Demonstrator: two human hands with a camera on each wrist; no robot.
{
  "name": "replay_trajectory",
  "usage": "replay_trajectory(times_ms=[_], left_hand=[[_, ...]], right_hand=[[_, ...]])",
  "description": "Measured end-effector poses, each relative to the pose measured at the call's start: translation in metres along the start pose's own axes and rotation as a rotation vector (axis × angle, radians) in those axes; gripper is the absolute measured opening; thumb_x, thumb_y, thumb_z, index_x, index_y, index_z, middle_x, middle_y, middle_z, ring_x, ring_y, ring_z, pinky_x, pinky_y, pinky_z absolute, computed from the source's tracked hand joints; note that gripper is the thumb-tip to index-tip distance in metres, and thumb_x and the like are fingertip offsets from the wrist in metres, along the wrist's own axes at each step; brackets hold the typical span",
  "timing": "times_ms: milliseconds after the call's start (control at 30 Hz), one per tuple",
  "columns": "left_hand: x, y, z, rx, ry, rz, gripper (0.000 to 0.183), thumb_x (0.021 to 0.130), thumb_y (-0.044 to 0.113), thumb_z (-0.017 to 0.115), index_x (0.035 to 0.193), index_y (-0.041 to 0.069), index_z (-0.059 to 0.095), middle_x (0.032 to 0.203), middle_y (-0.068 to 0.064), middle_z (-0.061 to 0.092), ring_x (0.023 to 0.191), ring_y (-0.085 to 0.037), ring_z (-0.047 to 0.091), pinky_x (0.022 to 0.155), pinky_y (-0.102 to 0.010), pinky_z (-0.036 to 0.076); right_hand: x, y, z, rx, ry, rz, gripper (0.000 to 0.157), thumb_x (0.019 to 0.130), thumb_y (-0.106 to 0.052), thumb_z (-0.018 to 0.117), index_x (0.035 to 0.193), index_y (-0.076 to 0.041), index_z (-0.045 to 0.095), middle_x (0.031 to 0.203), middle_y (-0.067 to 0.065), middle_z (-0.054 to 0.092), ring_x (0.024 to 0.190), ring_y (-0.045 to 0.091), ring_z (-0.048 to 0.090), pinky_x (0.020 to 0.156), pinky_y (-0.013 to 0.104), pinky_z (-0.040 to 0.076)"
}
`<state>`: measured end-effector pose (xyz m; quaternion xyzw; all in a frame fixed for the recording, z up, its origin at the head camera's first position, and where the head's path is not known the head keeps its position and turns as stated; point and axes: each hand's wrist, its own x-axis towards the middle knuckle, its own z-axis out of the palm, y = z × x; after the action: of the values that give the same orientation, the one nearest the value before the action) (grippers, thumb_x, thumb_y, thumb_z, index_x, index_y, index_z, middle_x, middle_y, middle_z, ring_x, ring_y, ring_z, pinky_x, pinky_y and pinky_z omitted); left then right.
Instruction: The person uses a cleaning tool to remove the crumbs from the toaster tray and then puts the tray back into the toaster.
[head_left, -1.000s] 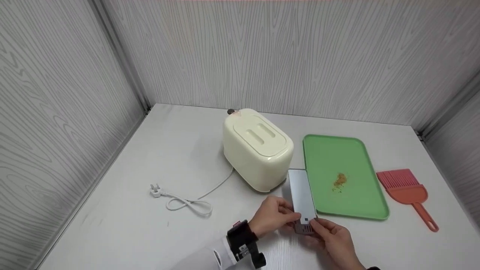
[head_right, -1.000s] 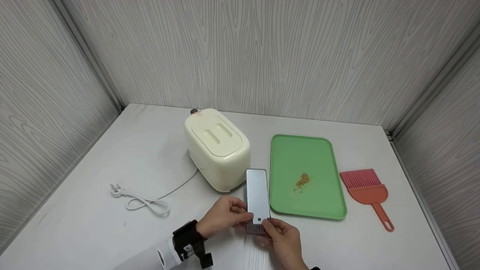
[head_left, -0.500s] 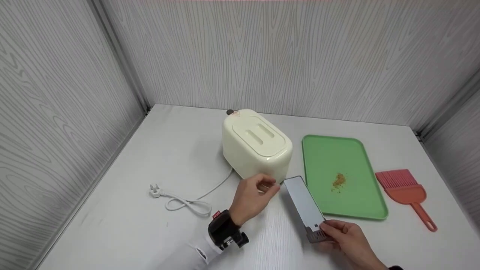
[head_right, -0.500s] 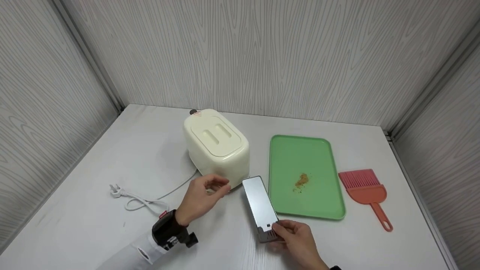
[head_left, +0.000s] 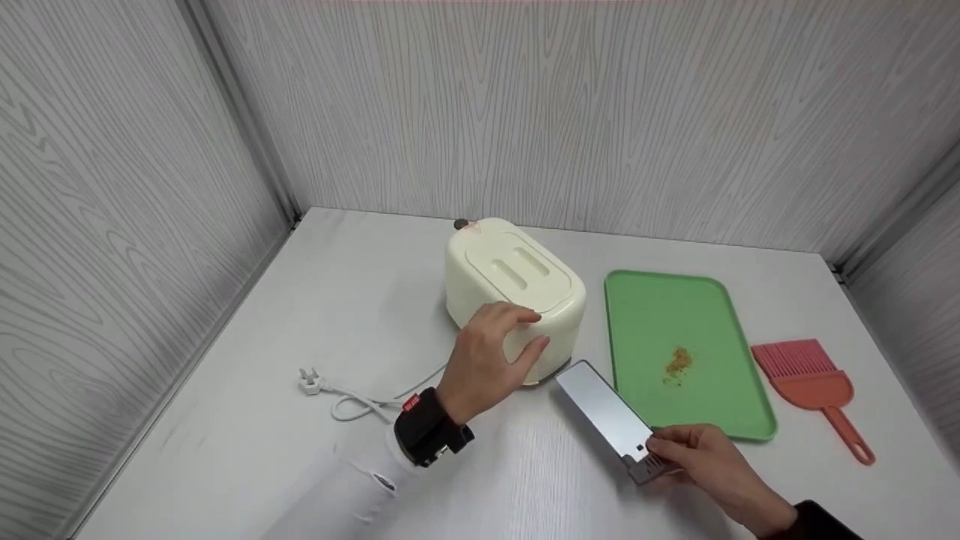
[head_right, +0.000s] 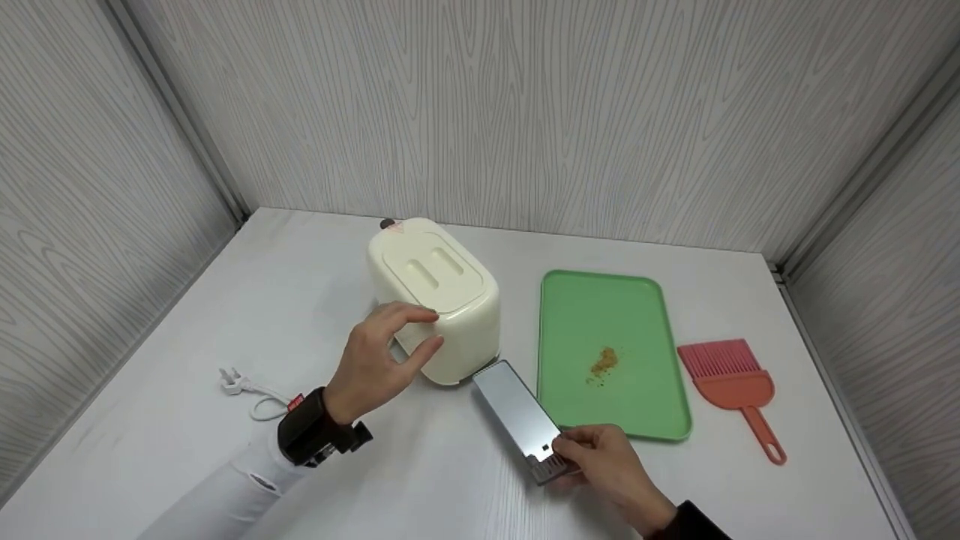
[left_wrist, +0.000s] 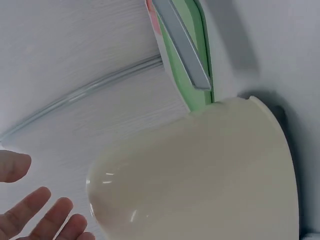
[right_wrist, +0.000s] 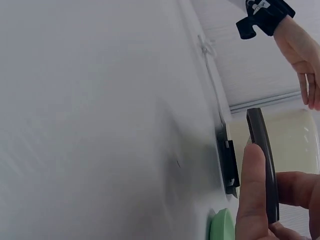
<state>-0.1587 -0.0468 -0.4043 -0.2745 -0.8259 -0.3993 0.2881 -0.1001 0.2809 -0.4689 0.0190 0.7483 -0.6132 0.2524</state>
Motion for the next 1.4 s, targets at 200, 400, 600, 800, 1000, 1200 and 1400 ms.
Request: replay_trajectory(times_ms=[200, 400, 600, 800, 1000, 1200, 1400], left_hand=[[0.011, -0.008, -0.003, 0.062, -0.094, 0.085, 0.031, 0.091, 0.018, 0.079, 0.118, 0.004, 0.072, 0.124, -0.014, 0.068, 0.123, -0.028, 0.060, 0.110, -0.041, 0.045], [0.015, -0.018, -0.001, 0.173, -0.184, 0.135, 0.040, 0.089, 0.019, 0.080, 0.126, 0.009, 0.069, 0.137, -0.016, 0.060, 0.135, -0.033, 0.050, 0.121, -0.057, 0.030], [0.016, -0.027, 0.004, 0.270, -0.214, 0.161, 0.048, 0.084, 0.023, 0.083, 0.129, 0.015, 0.067, 0.140, -0.014, 0.057, 0.135, -0.036, 0.046, 0.115, -0.064, 0.032], [0.015, -0.031, 0.010, 0.365, -0.212, 0.193, 0.049, 0.081, 0.016, 0.082, 0.128, 0.017, 0.067, 0.135, -0.013, 0.060, 0.130, -0.037, 0.049, 0.111, -0.067, 0.035], [0.014, -0.033, 0.013, 0.401, -0.201, 0.199, 0.050, 0.079, 0.014, 0.082, 0.127, 0.018, 0.067, 0.132, -0.012, 0.061, 0.128, -0.036, 0.051, 0.110, -0.068, 0.036], [0.011, -0.034, 0.014, 0.396, -0.217, 0.181, 0.051, 0.082, 0.016, 0.082, 0.129, 0.018, 0.065, 0.134, -0.012, 0.058, 0.130, -0.035, 0.049, 0.112, -0.070, 0.034], [0.010, -0.035, 0.016, 0.387, -0.224, 0.186, 0.051, 0.084, 0.016, 0.080, 0.132, 0.016, 0.061, 0.135, -0.014, 0.055, 0.132, -0.038, 0.045, 0.112, -0.073, 0.031]], right_hand=[[0.010, -0.002, -0.005, -0.032, -0.035, -0.023, 0.040, 0.104, -0.013, 0.061, 0.126, 0.020, 0.058, 0.097, 0.008, 0.076, 0.083, 0.016, 0.074, 0.074, 0.030, 0.062], [0.016, -0.007, -0.005, -0.074, -0.034, -0.034, 0.032, 0.102, -0.012, 0.062, 0.119, 0.015, 0.065, 0.093, 0.006, 0.076, 0.079, 0.014, 0.072, 0.069, 0.027, 0.060], [0.021, -0.011, -0.002, -0.094, -0.018, -0.035, 0.033, 0.101, -0.010, 0.063, 0.119, 0.018, 0.064, 0.093, 0.007, 0.075, 0.081, 0.015, 0.072, 0.070, 0.029, 0.062], [0.024, -0.011, 0.001, -0.078, -0.017, -0.023, 0.036, 0.101, -0.010, 0.063, 0.121, 0.019, 0.062, 0.094, 0.009, 0.075, 0.082, 0.016, 0.072, 0.071, 0.030, 0.062], [0.027, -0.012, 0.005, -0.067, -0.031, -0.031, 0.036, 0.101, -0.011, 0.063, 0.121, 0.019, 0.062, 0.093, 0.008, 0.075, 0.082, 0.016, 0.072, 0.071, 0.029, 0.062], [0.030, -0.012, 0.007, -0.055, -0.043, -0.031, 0.036, 0.101, -0.011, 0.062, 0.122, 0.019, 0.061, 0.094, 0.008, 0.075, 0.082, 0.016, 0.072, 0.071, 0.028, 0.062], [0.034, -0.012, 0.007, -0.049, -0.055, -0.037, 0.034, 0.102, -0.011, 0.062, 0.120, 0.017, 0.063, 0.093, 0.008, 0.075, 0.082, 0.015, 0.072, 0.070, 0.027, 0.061]])
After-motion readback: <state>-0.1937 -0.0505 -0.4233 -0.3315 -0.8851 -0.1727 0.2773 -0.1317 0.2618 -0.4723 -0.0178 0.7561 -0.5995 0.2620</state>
